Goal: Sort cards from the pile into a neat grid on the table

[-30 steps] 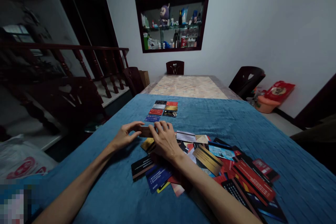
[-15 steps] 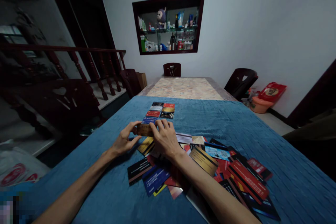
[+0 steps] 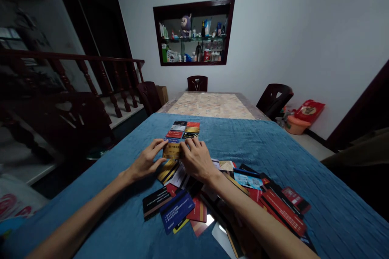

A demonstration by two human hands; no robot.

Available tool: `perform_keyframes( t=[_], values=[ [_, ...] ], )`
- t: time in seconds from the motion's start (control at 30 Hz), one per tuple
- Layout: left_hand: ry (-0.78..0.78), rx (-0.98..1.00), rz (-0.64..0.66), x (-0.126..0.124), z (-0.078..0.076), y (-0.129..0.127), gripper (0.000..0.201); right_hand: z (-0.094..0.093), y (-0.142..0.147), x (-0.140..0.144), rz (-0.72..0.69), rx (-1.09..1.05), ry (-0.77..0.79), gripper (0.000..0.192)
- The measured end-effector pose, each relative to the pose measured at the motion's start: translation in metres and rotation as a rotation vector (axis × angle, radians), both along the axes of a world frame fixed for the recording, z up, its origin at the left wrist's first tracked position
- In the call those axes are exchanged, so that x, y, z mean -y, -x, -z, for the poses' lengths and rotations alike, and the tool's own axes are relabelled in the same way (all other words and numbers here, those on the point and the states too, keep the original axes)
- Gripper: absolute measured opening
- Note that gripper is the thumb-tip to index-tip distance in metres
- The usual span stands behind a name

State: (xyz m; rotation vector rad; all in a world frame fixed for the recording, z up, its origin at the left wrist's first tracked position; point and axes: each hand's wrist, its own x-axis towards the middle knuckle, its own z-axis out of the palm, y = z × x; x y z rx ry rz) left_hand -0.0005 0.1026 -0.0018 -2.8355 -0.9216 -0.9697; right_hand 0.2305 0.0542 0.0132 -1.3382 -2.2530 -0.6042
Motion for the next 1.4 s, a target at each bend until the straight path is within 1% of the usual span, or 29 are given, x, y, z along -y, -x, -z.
perform_keyframes(
  t=[0.17,0.33,0.6,0.7,0.9,1.07,1.3,1.4],
  values=[
    [0.027,-0.042,0.043,-0.01,-0.01,-0.011,0.06,-0.003,-0.013,-0.01,0.02,-0.003,0.039,0.045],
    [0.043,-0.048,0.062,-0.024,-0.019,-0.026,0.06,-0.004,-0.028,-0.025,0.021,-0.021,0.097,0.047],
    [0.015,-0.139,0.051,-0.06,-0.035,-0.048,0.05,-0.012,-0.048,-0.057,0.034,-0.033,0.147,0.047],
    [-0.009,-0.193,0.039,-0.074,-0.039,-0.054,0.049,-0.015,-0.053,-0.07,0.048,-0.039,0.183,0.044],
    [-0.029,-0.255,-0.004,-0.103,-0.038,-0.066,0.044,-0.019,-0.057,-0.094,0.113,-0.031,0.243,0.042],
    [0.004,-0.269,-0.028,-0.129,-0.033,-0.076,0.039,-0.017,-0.06,-0.116,0.199,-0.043,0.322,0.04],
    [0.067,-0.338,-0.098,-0.158,-0.03,-0.091,0.034,-0.012,-0.061,-0.144,0.257,-0.05,0.396,0.027],
    [0.102,-0.357,-0.109,-0.167,-0.027,-0.095,0.035,-0.009,-0.061,-0.154,0.273,-0.045,0.424,0.027]
  ],
)
